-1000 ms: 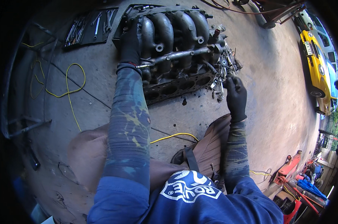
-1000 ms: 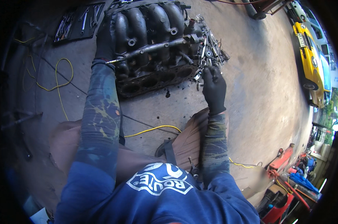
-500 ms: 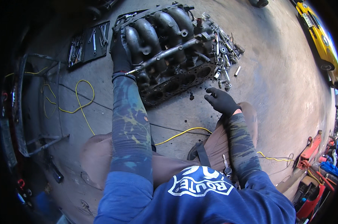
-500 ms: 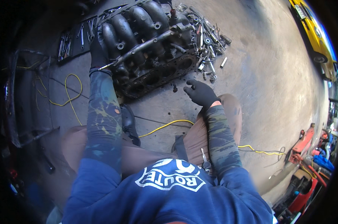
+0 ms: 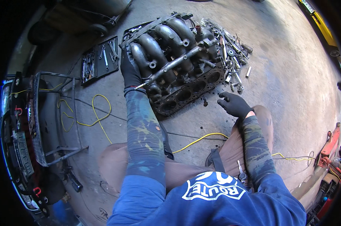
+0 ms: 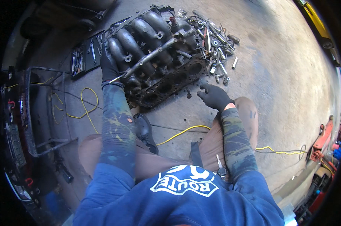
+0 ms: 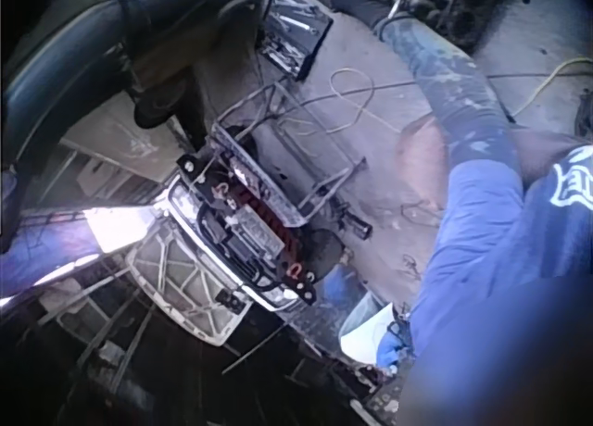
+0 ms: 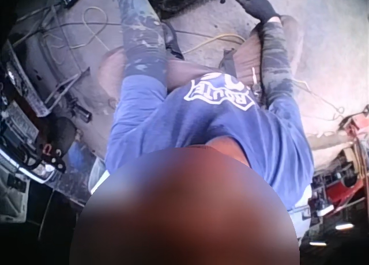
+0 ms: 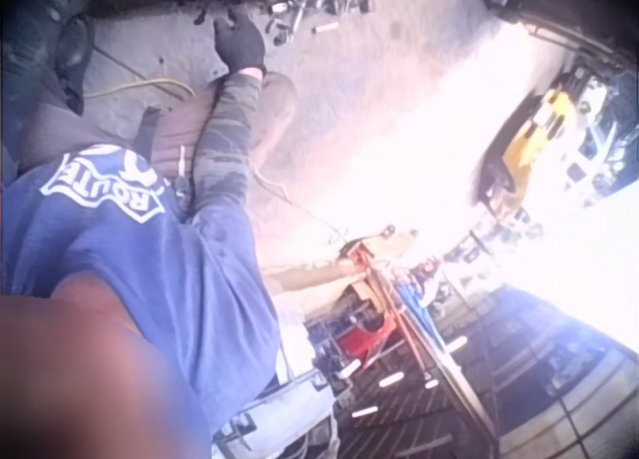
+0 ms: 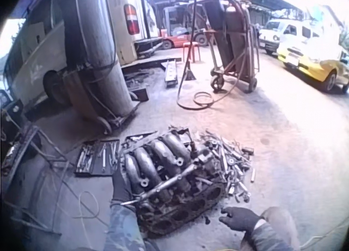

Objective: The person removes and inspects an exhaust manifold, then uses a yellow infrared thermometer to measure temperatures inside the engine block. They handle bolts and the manifold on the floor, then return to the engine bay to continue temperature checks.

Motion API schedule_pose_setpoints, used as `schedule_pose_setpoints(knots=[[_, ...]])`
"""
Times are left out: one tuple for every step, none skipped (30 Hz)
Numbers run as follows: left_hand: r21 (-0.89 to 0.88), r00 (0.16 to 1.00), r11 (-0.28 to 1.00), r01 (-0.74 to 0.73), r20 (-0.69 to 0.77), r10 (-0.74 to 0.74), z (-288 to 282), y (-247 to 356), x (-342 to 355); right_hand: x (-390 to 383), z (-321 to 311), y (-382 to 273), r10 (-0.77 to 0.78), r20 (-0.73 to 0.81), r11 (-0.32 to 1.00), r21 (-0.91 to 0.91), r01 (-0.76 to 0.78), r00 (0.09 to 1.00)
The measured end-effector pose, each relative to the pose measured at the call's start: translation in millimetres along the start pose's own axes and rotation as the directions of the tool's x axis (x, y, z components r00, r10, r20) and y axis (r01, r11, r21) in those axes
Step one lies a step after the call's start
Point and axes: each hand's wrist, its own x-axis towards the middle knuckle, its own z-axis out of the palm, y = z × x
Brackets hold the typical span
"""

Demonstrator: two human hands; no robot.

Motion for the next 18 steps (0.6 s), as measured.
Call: schedule_pose_setpoints(knots=[[0.001,1.0,1.0,-0.006,0.005,0.006,0.1,-0.8,1.2,-0.5,-0.2,-0.5,-0.005,-0.003,1.0,-0.002,0.005,1.0],[-0.042,0.999,0.999,-0.02,0.048,0.022,0.2,-1.3,1.4,-0.7,-0.3,-0.9,0.002,-0.003,1.0,-0.002,-0.002,1.0],[-0.032,0.996,0.998,-0.057,0.063,0.059,0.3,-0.9,1.3,-0.8,-0.2,-1.2,-0.007,-0.005,1.0,0.004,0.007,1.0],[-0.005,0.997,0.998,-0.059,0.054,0.059,0.3,-0.3,-0.7,-1.0,-0.1,-1.2,-0.005,-0.005,1.0,0.012,0.005,1.0],[0.033,0.999,0.999,-0.037,0.024,0.036,0.6,1.0,-3.2,-0.9,0.1,-1.2,0.014,0.003,1.0,0.025,-0.014,1.0],[0.037,0.999,0.998,-0.047,0.029,0.046,1.4,2.7,-6.0,-0.6,0.3,-1.2,0.003,-0.004,1.0,0.019,-0.003,1.0],[0.05,0.999,0.998,-0.034,0.013,0.033,2.4,4.8,-9.0,-0.3,0.4,-1.1,0.006,-0.004,1.0,0.018,-0.006,1.0],[0.055,0.999,0.998,-0.032,0.003,0.032,3.8,7.1,-11.3,0.1,0.7,-1.2,0.028,0.002,0.999,0.019,-0.028,1.0],[0.065,1.0,0.998,-0.014,-0.013,0.015,5.2,9.4,-13.4,0.3,1.0,-1.2,0.01,-0.006,1.0,0.018,-0.01,1.0],[0.066,1.0,0.998,-0.008,-0.023,0.009,6.7,11.5,-14.8,0.6,1.4,-1.4,0.009,-0.008,1.0,0.02,-0.009,1.0],[0.071,0.999,0.997,0.002,-0.033,0.0,8.0,13.3,-15.3,0.7,1.8,-1.7,0.024,-0.005,0.999,0.028,-0.024,1.0],[0.093,0.999,0.995,-0.021,-0.027,0.024,8.0,14.5,-16.5,0.7,2.0,-1.9,-0.004,-0.014,1.0,0.015,0.004,1.0],[0.12,0.999,0.992,-0.038,-0.019,0.041,7.8,15.2,-16.8,0.6,2.3,-2.3,-0.014,-0.018,1.0,0.009,0.014,1.0],[0.149,0.999,0.988,-0.047,-0.019,0.051,7.6,15.1,-16.8,0.4,2.3,-2.5,-0.008,-0.015,1.0,0.01,0.008,1.0],[0.153,0.999,0.987,-0.048,-0.014,0.051,7.2,14.6,-16.5,0.3,2.2,-2.7,-0.026,-0.021,1.0,-0.003,0.026,0.999],[0.16,0.999,0.986,-0.041,-0.019,0.044,6.4,14.3,-15.6,0.2,2.1,-3.1,-0.029,-0.021,1.0,-0.01,0.029,0.999],[0.168,0.999,0.985,-0.034,-0.024,0.038,5.7,13.8,-15.1,0.2,1.9,-3.4,-0.029,-0.021,1.0,-0.01,0.029,0.999],[0.16,0.998,0.987,0.021,-0.069,-0.01,5.6,13.5,-14.2,0.2,1.7,-3.7,-0.031,-0.017,0.999,-0.015,0.03,0.999]])
